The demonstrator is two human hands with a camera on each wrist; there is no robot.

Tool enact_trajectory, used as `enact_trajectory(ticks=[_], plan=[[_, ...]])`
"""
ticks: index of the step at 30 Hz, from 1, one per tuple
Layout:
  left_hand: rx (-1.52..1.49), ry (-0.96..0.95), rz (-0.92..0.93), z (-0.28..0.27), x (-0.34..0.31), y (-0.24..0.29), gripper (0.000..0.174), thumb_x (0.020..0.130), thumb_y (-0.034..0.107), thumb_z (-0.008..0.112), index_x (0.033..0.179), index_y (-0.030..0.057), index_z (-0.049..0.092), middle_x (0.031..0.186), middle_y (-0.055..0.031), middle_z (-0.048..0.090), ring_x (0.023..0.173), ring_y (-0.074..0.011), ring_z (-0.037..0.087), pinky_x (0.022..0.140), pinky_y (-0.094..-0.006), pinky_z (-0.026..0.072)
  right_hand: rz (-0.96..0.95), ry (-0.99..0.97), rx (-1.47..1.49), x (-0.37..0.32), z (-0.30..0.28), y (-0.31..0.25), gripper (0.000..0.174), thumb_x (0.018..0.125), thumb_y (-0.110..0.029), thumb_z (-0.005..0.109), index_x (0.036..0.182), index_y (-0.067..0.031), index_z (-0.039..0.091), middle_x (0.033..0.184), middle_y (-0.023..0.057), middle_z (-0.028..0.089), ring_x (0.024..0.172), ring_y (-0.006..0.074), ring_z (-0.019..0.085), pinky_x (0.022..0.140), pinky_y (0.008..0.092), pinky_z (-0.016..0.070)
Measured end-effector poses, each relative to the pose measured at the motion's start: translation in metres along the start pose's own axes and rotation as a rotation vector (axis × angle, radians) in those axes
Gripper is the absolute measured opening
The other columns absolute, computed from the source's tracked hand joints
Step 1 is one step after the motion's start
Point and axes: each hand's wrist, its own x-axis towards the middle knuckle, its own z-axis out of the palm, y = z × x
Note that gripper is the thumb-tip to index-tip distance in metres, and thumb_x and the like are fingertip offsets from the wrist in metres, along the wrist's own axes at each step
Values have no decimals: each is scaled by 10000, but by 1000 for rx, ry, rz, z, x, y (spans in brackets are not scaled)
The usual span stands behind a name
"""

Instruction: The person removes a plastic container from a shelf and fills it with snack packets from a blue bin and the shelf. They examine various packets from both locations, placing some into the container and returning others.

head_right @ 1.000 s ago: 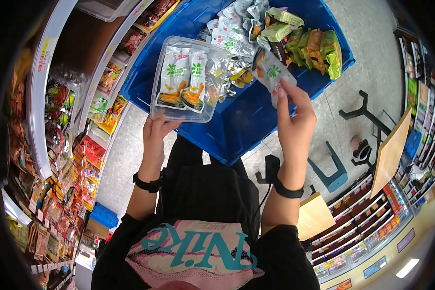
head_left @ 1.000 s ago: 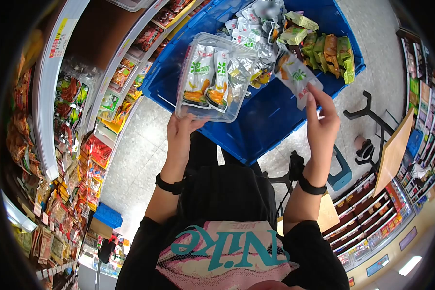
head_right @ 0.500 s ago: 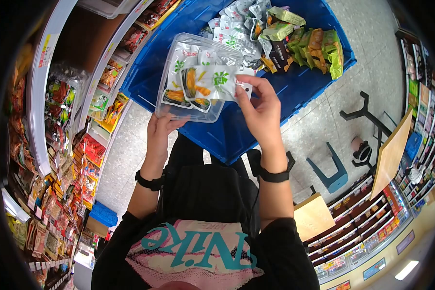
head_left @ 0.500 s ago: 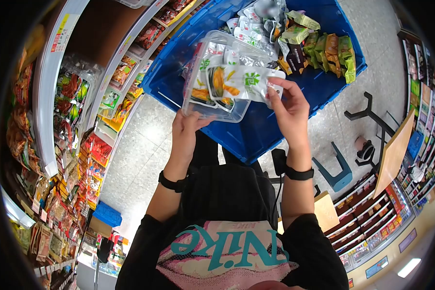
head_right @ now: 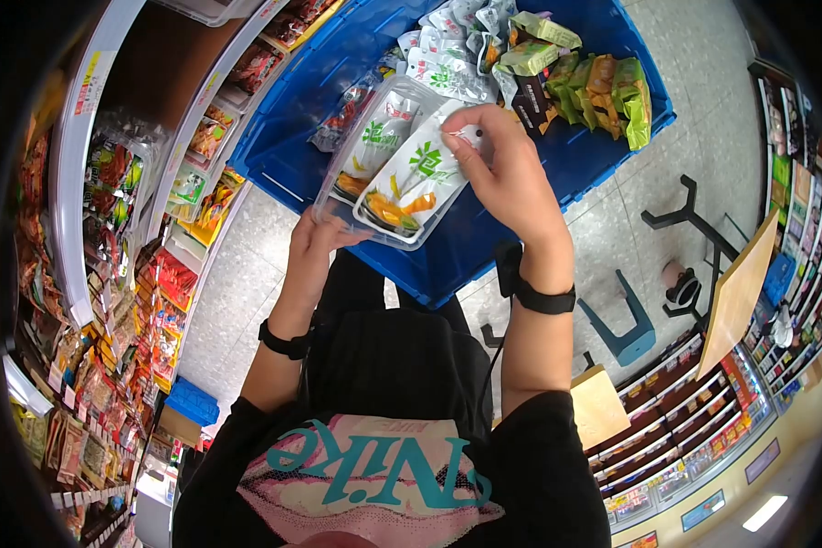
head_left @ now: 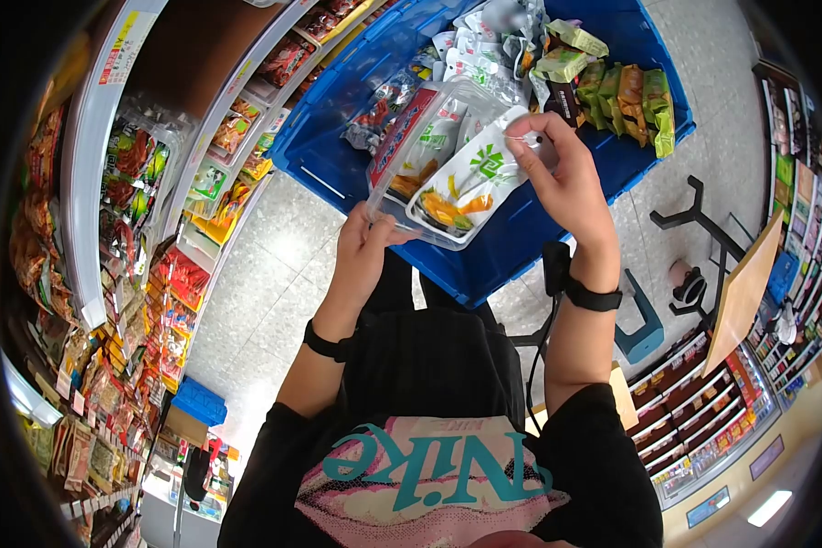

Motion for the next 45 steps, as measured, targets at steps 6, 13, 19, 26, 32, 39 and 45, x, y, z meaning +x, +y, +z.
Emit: enact_trajectory(ticks=[6,13,19,26,32,39,45], plan=[[-52,-17,-56,4,-3,3,368,920,112,431,1240,-69,435,1092,-189,614,923,-305,686,853,-321,539,-197,-127,-83,14,22,3,126,856,-39,615,979,-62,624,931,109,636,784,268,621,680,337,491],[-70,-55,-106,2,-4,-2,340,922,105,426,1207,-80,420,1073,-200,612,930,-304,684,863,-330,543,-397,-31,-358,12,49,6,136,817,-37,623,951,-61,629,1060,115,608,933,319,605,774,381,501],[-121,-63,-70,-1,-4,4,322,938,97,420,1199,-92,400,1054,-207,612,925,-296,684,848,-322,554,-487,121,-515,-2,44,-11,209,780,-36,660,984,-80,643,1178,87,573,1067,295,565,849,395,485],[-57,-42,-53,-3,-2,6,317,945,101,415,1198,-90,413,1064,-218,619,937,-304,680,850,-338,554,-313,369,-422,-28,38,-11,192,814,-48,674,999,-84,642,1045,110,583,915,260,591,746,349,495],[-87,-32,-48,0,-2,8,328,951,114,405,1211,-86,410,1073,-224,618,933,-296,682,846,-331,553,236,78,-105,-45,53,-7,175,875,-126,634,1013,-40,570,898,117,647,598,236,614,558,347,492],[-76,-26,-52,-1,-2,4,305,953,114,408,1186,-83,418,1077,-228,612,940,-305,679,850,-318,549,207,-46,-53,-47,73,-12,278,879,-155,623,1132,-54,565,1017,148,651,689,304,658,623,367,518],[-104,-29,-63,3,-2,5,306,955,123,407,1190,-72,425,1079,-224,614,944,-297,679,838,-318,552,41,-25,-123,-45,82,-15,310,868,-139,622,1170,-72,598,1068,154,631,756,341,652,676,368,529]])
